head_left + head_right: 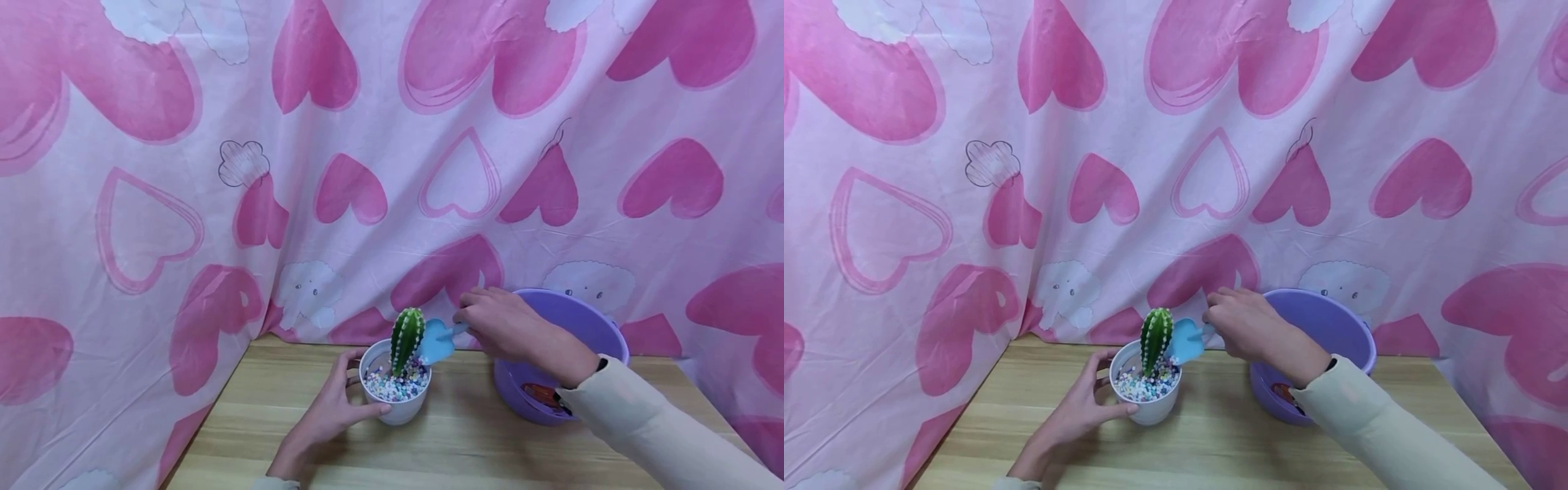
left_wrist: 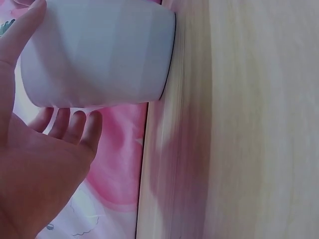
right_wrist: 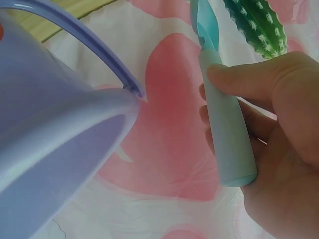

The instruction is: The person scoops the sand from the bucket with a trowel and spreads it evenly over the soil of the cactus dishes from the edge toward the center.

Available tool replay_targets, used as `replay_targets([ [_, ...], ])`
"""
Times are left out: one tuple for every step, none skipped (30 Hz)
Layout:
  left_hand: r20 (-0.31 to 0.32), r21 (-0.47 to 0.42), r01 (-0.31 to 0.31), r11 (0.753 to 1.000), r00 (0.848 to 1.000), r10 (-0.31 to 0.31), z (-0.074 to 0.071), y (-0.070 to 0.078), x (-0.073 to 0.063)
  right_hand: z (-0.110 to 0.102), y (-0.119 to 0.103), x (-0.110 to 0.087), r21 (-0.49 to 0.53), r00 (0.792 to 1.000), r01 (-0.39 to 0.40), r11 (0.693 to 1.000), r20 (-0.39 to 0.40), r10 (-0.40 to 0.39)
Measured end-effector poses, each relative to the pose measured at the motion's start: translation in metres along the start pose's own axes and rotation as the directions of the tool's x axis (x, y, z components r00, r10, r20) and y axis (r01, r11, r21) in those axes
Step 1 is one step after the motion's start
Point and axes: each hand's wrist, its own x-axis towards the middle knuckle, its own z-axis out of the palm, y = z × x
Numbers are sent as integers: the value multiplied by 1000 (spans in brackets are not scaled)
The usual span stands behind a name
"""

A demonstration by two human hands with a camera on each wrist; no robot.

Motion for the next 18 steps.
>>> replay_targets([
  [1, 0, -1, 1000, 1000, 1, 0, 0, 0, 0, 0, 1, -4, 1000, 0, 1000, -1, 0],
  [4, -3, -1, 1000, 1000, 1, -1, 0, 0, 0, -1, 1, -7, 1000, 0, 1000, -3, 0],
  [7, -3, -3, 1000, 1000, 3, -2, 0, 0, 0, -1, 1, -12, 1000, -1, 1000, -5, 1],
  [9, 1, -4, 1000, 1000, 4, -3, -1, 1, 0, -2, 2, -18, 1000, -2, 1000, -8, 2],
  [10, 5, -9, 1000, 1000, 9, -3, -1, 1, 1, -2, 2, -24, 1000, -3, 1000, -13, 2],
  [12, 10, -12, 1000, 1000, 12, -4, -1, 1, 1, -2, 2, -30, 1000, -4, 1000, -15, 3],
  [14, 13, -14, 1000, 1000, 14, -5, -1, 1, 1, -3, 2, -34, 1000, -6, 999, -19, 6],
  [16, 13, -15, 1000, 1000, 15, -6, -1, 1, 1, -4, 2, -38, 1000, -9, 999, -19, 9],
  [19, 15, -18, 1000, 1000, 18, -6, -1, 0, 1, -4, 2, -41, 1000, -13, 999, -19, 12],
  [20, 16, -20, 1000, 1000, 19, -6, -1, 0, 0, -5, 3, -42, 1000, -16, 999, -19, 15],
  [22, 15, -19, 1000, 1000, 18, -6, -1, 0, 0, -5, 3, -42, 1000, -18, 999, -18, 17],
  [23, 13, -17, 1000, 1000, 17, -6, -1, 0, 0, -5, 3, -40, 1000, -21, 999, -18, 20],
  [23, 11, -15, 1000, 1000, 14, -6, -1, 0, 0, -6, 3, -39, 1000, -24, 999, -19, 23],
  [24, 9, -13, 1000, 1000, 13, -6, -1, 0, 0, -6, 3, -38, 999, -25, 999, -20, 25],
  [25, 8, -11, 1000, 1000, 11, -6, -2, 0, 1, -6, 3, -36, 999, -27, 999, -24, 26],
  [25, 6, -9, 1000, 1000, 9, -6, -2, 0, 1, -6, 3, -33, 999, -28, 999, -28, 27],
  [27, 4, -6, 1000, 1000, 6, -6, -2, 1, 1, -5, 3, -29, 999, -31, 999, -30, 30],
  [30, 1, -4, 1000, 1000, 4, -6, -2, 1, 1, -5, 3, -27, 999, -33, 999, -32, 33],
])
